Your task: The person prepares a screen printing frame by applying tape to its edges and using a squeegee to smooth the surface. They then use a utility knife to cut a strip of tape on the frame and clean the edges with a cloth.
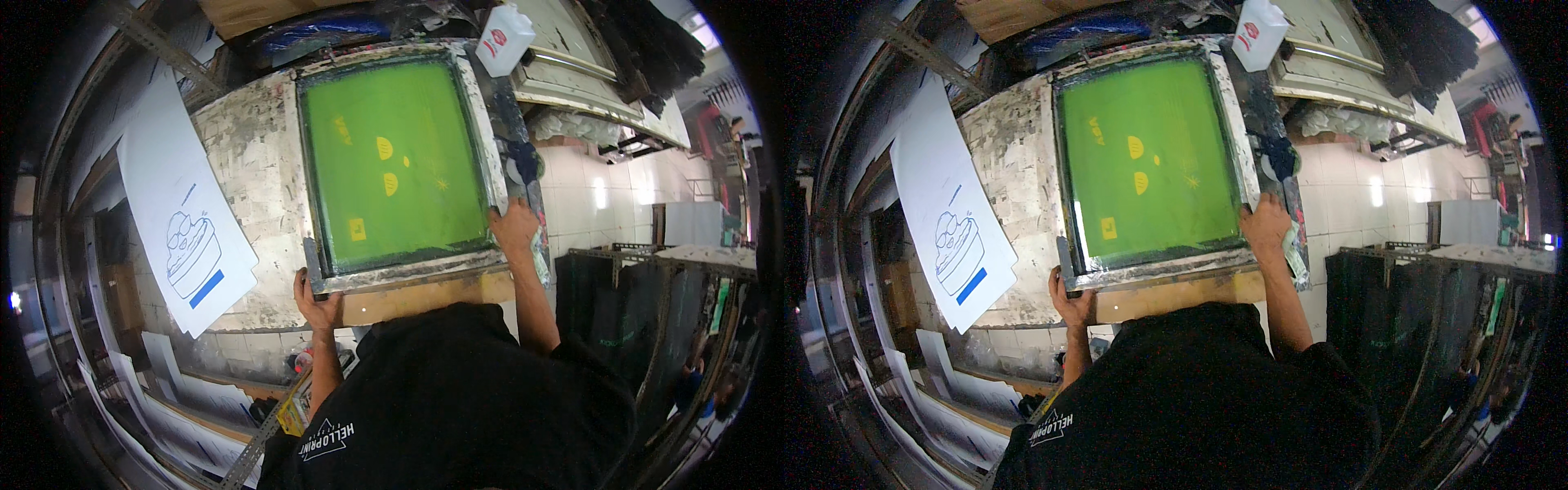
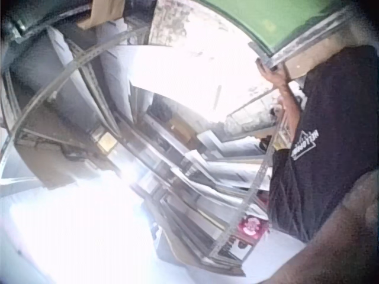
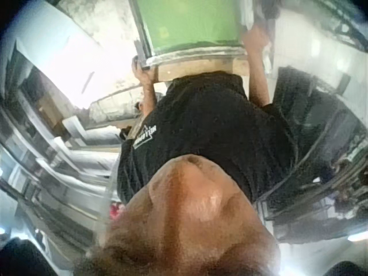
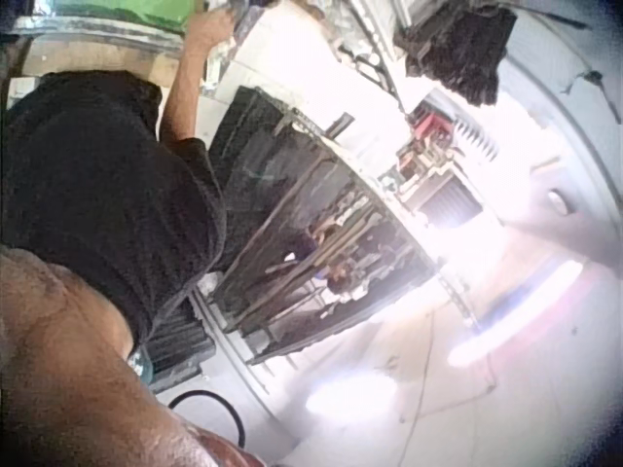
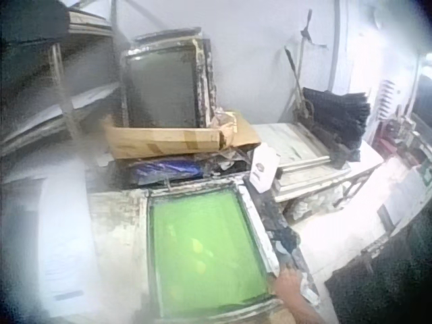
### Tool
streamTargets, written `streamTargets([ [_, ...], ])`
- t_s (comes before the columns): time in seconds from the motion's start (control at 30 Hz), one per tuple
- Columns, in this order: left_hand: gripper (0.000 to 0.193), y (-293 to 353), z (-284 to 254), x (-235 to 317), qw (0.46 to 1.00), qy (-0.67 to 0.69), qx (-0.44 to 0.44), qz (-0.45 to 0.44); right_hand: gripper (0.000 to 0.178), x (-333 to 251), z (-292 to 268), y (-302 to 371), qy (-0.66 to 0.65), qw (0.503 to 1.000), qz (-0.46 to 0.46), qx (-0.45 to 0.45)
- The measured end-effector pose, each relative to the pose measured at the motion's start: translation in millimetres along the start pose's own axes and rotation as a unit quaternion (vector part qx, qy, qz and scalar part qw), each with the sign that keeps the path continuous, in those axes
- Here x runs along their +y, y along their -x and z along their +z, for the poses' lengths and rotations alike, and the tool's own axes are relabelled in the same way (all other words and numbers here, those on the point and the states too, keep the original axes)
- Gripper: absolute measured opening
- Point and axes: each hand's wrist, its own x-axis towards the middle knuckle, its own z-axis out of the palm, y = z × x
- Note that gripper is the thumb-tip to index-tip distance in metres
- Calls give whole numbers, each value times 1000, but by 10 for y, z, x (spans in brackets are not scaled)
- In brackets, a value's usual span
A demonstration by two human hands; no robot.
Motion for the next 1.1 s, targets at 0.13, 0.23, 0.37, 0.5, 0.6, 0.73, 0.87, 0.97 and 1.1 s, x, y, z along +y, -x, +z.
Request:
streamTargets([
  [0.13,70,15,7,-102,1000,-8,2,-3,44,-28,7,-8,21,1000,11,0],
  [0.23,71,13,30,-92,1000,-11,1,-11,41,-31,6,-18,15,1000,6,17],
  [0.37,71,-18,11,-73,999,-39,-10,4,39,-9,48,-37,9,1000,-12,25],
  [0.5,71,-51,-1,1,998,-56,-8,21,39,-102,-55,-35,43,999,-15,3],
  [0.6,74,0,18,-107,999,-38,-3,15,38,-448,-460,-279,10,1000,-18,-18],
  [0.73,79,6,28,-110,998,-60,4,25,36,-934,-430,-1127,-85,979,-131,130],
  [0.87,81,-49,28,-66,998,-57,-6,25,41,-1436,17,-2385,-123,974,-135,134],
  [0.97,84,16,67,-200,998,-22,26,49,54,-1845,151,-3069,-46,983,-93,155],
  [1.1,86,35,104,-235,998,-32,28,50,55,-2138,431,-3627,5,992,-37,122],
])
